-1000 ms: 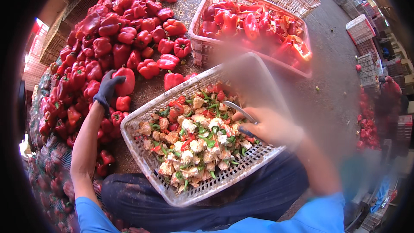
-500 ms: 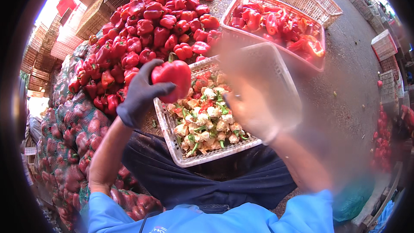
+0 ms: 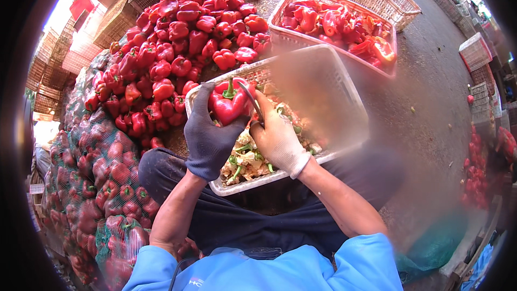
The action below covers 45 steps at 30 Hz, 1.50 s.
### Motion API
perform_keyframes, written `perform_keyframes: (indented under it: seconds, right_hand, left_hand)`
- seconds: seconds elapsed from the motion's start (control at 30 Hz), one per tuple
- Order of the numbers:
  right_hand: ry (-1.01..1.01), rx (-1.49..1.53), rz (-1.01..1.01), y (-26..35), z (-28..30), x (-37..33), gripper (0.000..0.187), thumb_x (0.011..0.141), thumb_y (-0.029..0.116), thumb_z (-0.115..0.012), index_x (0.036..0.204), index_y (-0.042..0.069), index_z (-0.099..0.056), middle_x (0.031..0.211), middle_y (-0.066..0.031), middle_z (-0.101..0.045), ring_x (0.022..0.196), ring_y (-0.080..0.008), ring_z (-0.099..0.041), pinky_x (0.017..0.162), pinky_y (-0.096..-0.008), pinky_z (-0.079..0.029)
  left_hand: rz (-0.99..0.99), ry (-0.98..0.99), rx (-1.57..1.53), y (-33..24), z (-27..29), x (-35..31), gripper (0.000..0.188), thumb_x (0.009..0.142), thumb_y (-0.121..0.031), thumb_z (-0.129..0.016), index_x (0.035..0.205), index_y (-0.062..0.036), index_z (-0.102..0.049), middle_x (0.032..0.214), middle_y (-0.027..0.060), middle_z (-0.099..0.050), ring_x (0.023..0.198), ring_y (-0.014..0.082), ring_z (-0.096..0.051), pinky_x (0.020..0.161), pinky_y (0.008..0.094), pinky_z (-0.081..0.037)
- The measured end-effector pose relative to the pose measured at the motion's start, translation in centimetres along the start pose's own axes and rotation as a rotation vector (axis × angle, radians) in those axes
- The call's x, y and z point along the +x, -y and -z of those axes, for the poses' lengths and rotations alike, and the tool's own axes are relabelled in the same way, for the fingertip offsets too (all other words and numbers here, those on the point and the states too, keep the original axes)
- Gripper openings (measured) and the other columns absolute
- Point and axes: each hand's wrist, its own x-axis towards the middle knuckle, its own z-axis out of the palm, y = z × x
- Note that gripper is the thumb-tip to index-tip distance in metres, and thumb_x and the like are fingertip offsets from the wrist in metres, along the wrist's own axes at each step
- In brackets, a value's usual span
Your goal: The person is using a knife to remove the stems and cores from red bell peppers, handling them one at a time and placing the processed peppers into a crate.
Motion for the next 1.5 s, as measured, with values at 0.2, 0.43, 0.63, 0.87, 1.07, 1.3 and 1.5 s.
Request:
perform_keyframes:
  seconds: [0.2,0.43,0.63,0.87,1.07,1.3,1.5]
  right_hand:
    - [0.013,0.008,-0.023,-1.8,-0.9,0.4,0.076,0.101,0.000,-0.057,0.174,0.006,-0.038,0.105,-0.0112,-0.073,0.089,-0.0174,-0.070,0.083,-0.0355,-0.059]
    - [0.067,-0.294,-0.020,-7.4,-0.1,-3.8,0.050,0.103,0.023,-0.069,0.149,0.004,-0.066,0.117,-0.0312,-0.078,0.110,-0.0451,-0.077,0.101,-0.0522,-0.059]
    - [0.070,0.079,-0.006,2.6,3.5,2.3,0.067,0.105,0.042,-0.083,0.157,0.006,-0.062,0.121,-0.0047,-0.076,0.101,-0.0111,-0.070,0.086,-0.0310,-0.058]
    - [0.212,0.147,0.002,2.1,4.0,4.6,0.067,0.102,0.041,-0.085,0.154,0.004,-0.064,0.126,-0.0120,-0.077,0.106,-0.0183,-0.076,0.094,-0.0346,-0.060]
    - [0.239,0.255,-0.043,2.2,4.5,5.3,0.055,0.102,0.024,-0.084,0.150,0.004,-0.064,0.117,-0.0062,-0.078,0.096,-0.0129,-0.074,0.087,-0.0293,-0.060]
    - [0.129,0.655,-0.296,-1.3,7.0,5.5,0.057,0.103,0.027,-0.081,0.151,0.004,-0.059,0.127,-0.0045,-0.073,0.114,-0.0124,-0.073,0.096,-0.0305,-0.062]
    - [-0.084,0.082,-0.132,2.8,6.7,5.1,0.044,0.106,0.026,-0.080,0.143,0.008,-0.066,0.104,0.0003,-0.072,0.074,-0.0043,-0.064,0.060,-0.0223,-0.050]
  left_hand:
    - [0.192,0.004,-0.157,1.7,-0.5,0.0,0.072,0.083,-0.019,-0.097,0.144,-0.0012,-0.064,0.123,0.0154,-0.075,0.110,0.0233,-0.075,0.096,0.0379,-0.061]
    - [0.437,-0.146,-0.725,5.5,2.1,3.6,0.043,0.100,-0.022,-0.082,0.135,-0.0005,-0.069,0.119,0.0074,-0.072,0.104,0.0138,-0.070,0.090,0.0300,-0.059]
    - [0.491,0.065,-0.719,5.8,1.2,1.1,0.055,0.097,-0.024,-0.084,0.143,0.0016,-0.068,0.122,0.0081,-0.073,0.108,0.0160,-0.071,0.097,0.0322,-0.060]
    - [0.528,0.267,-0.846,4.4,1.4,0.3,0.065,0.095,-0.018,-0.088,0.152,0.0019,-0.063,0.135,0.0112,-0.073,0.123,0.0185,-0.070,0.108,0.0347,-0.058]
    - [0.556,0.277,-0.931,4.4,1.7,-0.2,0.069,0.094,-0.016,-0.089,0.155,0.0010,-0.061,0.137,0.0093,-0.073,0.126,0.0179,-0.068,0.112,0.0357,-0.056]
    - [0.532,0.252,-1.054,3.5,1.8,-0.3,0.078,0.087,-0.014,-0.091,0.156,0.0024,-0.058,0.142,0.0106,-0.070,0.130,0.0211,-0.068,0.117,0.0393,-0.053]
    - [0.529,0.203,-0.964,4.5,1.5,-0.3,0.071,0.091,-0.009,-0.089,0.154,0.0007,-0.059,0.138,0.0084,-0.068,0.129,0.0177,-0.066,0.115,0.0389,-0.054]
